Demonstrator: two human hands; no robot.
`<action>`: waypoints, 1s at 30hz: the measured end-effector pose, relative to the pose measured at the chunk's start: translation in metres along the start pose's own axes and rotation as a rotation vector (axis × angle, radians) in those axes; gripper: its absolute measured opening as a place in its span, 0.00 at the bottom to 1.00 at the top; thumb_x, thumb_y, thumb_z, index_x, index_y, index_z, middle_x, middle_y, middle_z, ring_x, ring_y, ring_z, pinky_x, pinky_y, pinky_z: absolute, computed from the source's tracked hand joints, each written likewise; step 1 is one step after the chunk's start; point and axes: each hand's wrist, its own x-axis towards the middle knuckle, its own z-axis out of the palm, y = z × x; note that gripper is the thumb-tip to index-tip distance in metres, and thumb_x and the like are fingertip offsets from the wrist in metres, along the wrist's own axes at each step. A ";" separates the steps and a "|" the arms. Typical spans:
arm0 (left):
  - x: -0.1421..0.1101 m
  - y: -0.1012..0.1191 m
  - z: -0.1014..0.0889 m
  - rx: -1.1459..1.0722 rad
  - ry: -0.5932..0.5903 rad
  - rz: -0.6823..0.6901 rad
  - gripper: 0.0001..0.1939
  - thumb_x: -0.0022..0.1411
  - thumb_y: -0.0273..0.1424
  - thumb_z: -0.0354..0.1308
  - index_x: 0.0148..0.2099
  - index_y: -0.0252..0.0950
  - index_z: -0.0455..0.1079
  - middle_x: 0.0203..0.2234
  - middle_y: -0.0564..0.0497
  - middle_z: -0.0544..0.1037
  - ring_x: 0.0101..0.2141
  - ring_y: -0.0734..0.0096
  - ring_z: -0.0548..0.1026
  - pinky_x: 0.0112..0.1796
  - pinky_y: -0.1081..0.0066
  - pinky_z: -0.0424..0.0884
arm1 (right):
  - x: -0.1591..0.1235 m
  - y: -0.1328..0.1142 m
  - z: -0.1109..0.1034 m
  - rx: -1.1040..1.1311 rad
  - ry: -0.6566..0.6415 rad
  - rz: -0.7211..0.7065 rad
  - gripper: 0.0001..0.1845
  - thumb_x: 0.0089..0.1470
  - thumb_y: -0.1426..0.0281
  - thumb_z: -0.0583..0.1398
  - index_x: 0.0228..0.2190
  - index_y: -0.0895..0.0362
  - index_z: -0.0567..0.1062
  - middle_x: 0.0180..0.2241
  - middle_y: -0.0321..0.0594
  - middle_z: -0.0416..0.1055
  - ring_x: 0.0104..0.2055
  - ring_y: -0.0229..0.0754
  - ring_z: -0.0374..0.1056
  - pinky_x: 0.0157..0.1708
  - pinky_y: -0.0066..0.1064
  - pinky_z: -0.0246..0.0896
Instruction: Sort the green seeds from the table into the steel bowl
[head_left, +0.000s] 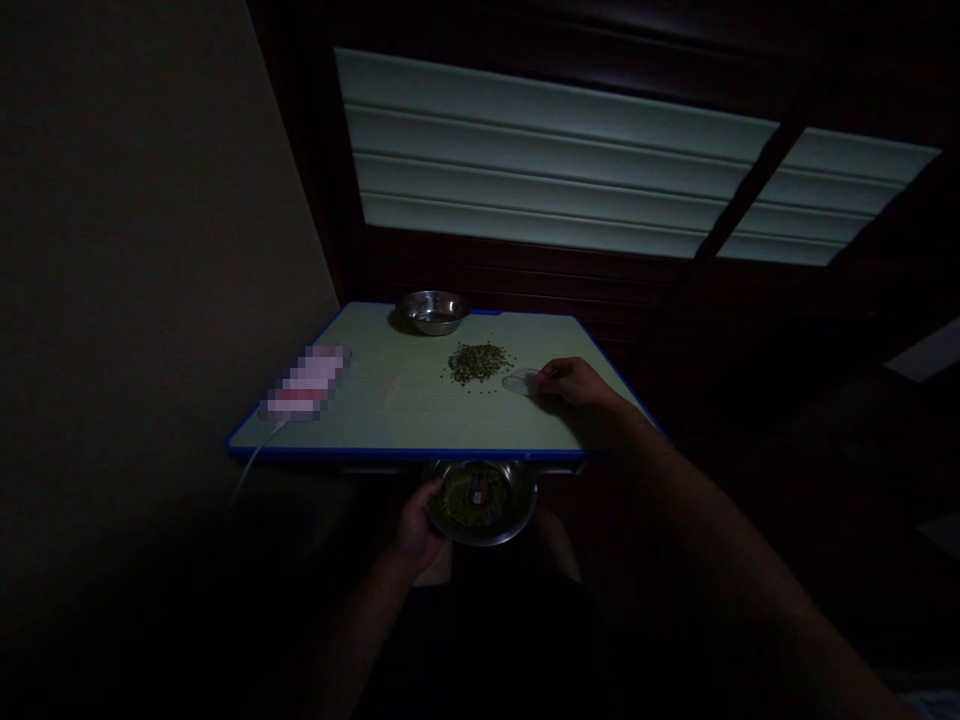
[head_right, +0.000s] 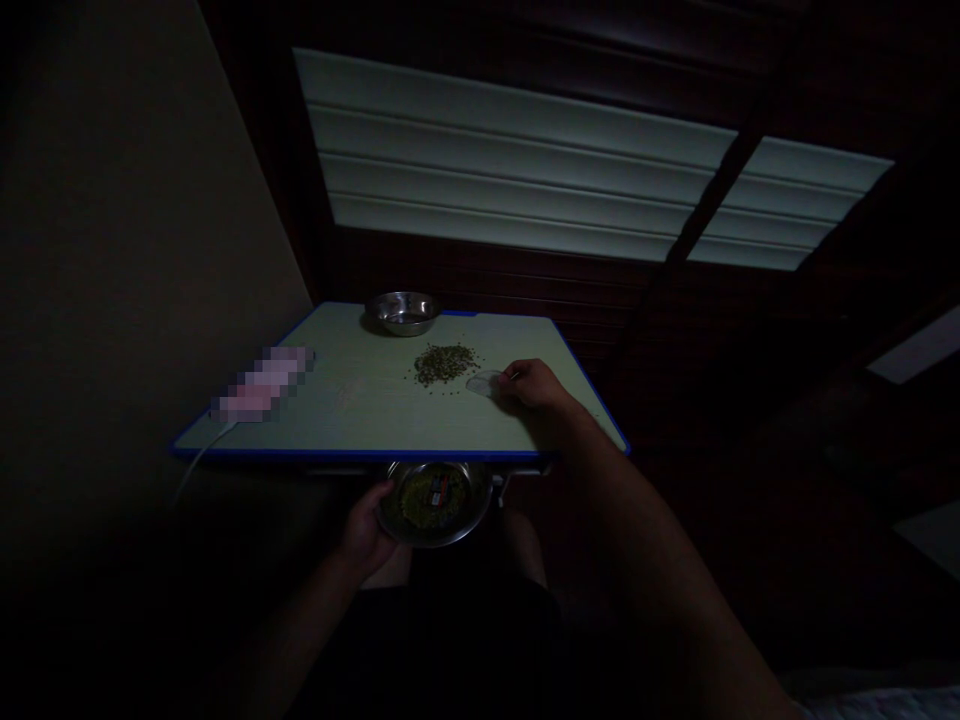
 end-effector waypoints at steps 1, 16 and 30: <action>0.000 0.000 0.000 0.003 0.007 -0.005 0.08 0.56 0.28 0.59 0.34 0.32 0.79 0.30 0.45 0.85 0.33 0.62 0.82 0.37 0.66 0.77 | 0.001 -0.001 0.003 -0.008 0.000 0.001 0.15 0.34 0.69 0.72 0.23 0.59 0.72 0.18 0.35 0.69 0.20 0.33 0.60 0.21 0.27 0.55; 0.002 -0.001 0.001 -0.012 0.043 0.048 0.08 0.55 0.27 0.59 0.35 0.32 0.79 0.30 0.45 0.85 0.36 0.61 0.82 0.41 0.65 0.77 | 0.014 -0.024 0.038 -0.013 -0.130 -0.031 0.11 0.34 0.79 0.68 0.20 0.59 0.71 0.16 0.33 0.67 0.20 0.33 0.60 0.22 0.26 0.56; 0.003 -0.002 -0.001 -0.031 0.007 0.054 0.09 0.55 0.28 0.59 0.36 0.33 0.79 0.32 0.46 0.85 0.36 0.61 0.82 0.43 0.63 0.76 | 0.003 -0.038 0.058 -0.012 -0.314 -0.088 0.06 0.35 0.76 0.65 0.20 0.60 0.72 0.16 0.33 0.67 0.19 0.32 0.59 0.21 0.25 0.54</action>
